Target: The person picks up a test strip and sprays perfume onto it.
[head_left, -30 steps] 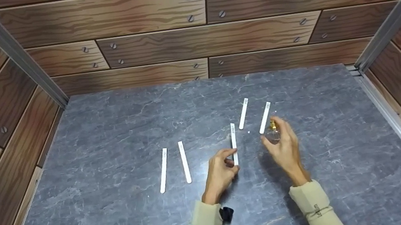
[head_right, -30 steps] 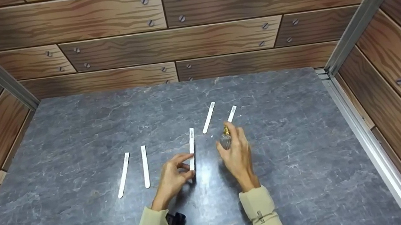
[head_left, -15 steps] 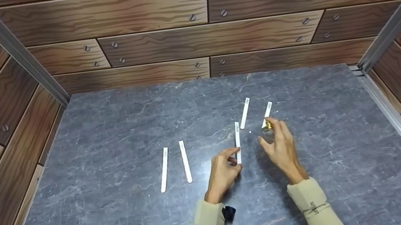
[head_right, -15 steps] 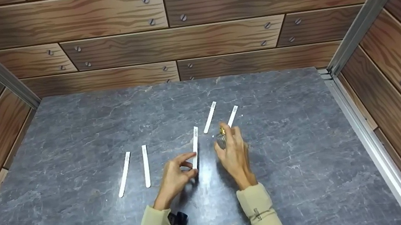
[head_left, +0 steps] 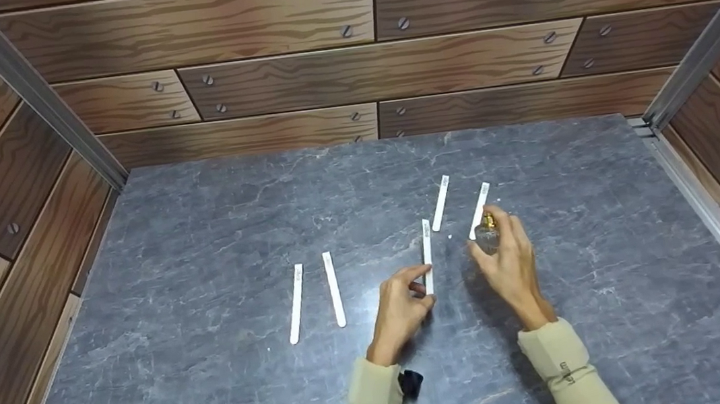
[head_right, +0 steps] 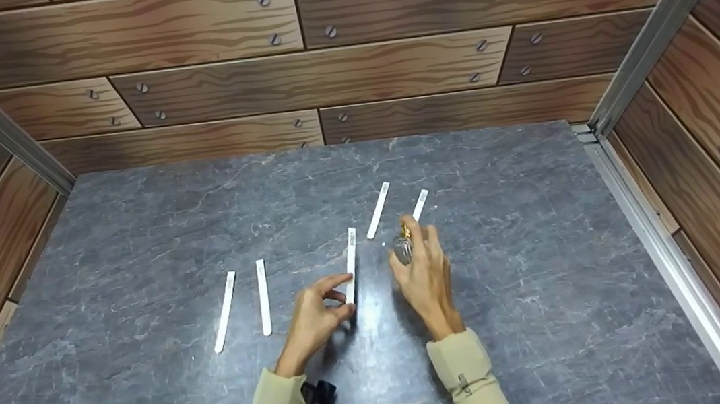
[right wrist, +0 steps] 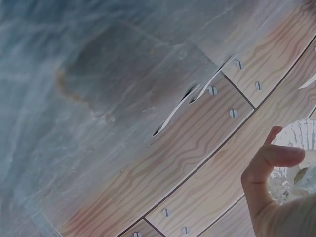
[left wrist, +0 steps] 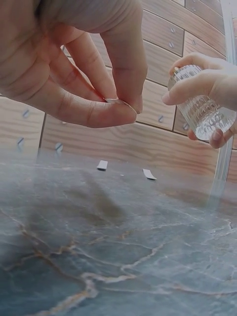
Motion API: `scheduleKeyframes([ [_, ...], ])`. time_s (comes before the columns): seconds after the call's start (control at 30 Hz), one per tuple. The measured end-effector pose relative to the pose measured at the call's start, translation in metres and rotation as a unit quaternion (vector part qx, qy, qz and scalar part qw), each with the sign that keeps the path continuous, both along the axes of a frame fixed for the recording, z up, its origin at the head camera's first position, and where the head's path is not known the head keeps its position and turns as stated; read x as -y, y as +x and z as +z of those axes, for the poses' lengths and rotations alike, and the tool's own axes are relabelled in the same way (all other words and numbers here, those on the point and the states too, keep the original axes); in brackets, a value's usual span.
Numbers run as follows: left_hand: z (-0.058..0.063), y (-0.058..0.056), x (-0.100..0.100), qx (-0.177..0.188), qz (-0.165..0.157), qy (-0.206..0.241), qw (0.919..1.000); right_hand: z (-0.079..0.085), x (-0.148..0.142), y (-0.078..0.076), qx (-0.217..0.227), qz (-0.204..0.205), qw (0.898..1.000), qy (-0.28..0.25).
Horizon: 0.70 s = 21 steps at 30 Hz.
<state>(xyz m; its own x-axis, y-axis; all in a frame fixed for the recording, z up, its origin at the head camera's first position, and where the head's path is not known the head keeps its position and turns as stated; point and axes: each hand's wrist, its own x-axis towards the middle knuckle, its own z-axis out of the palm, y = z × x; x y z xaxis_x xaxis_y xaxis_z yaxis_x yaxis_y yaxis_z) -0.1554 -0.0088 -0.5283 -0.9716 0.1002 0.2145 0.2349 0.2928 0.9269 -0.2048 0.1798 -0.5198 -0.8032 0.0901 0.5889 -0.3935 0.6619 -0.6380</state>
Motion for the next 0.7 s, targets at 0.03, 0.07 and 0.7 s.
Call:
scheduleKeyframes([
  [0.03, 0.0003, 0.0001, 0.0, 0.001, 0.0, 0.001, 1.0, 0.0001, 0.0002, 0.0002, -0.001, 0.001, 1.0, 0.001],
  [0.07, 0.0007, 0.0002, 0.0, 0.003, 0.0, 0.003, 1.0, -0.0001, 0.0004, 0.0003, -0.002, 0.002, 1.0, 0.004],
  [0.7, 0.0009, 0.0, -0.0019, 0.009, -0.005, 0.023, 0.9997, -0.0015, -0.0075, 0.0034, -0.037, 0.002, 0.999, -0.007],
])
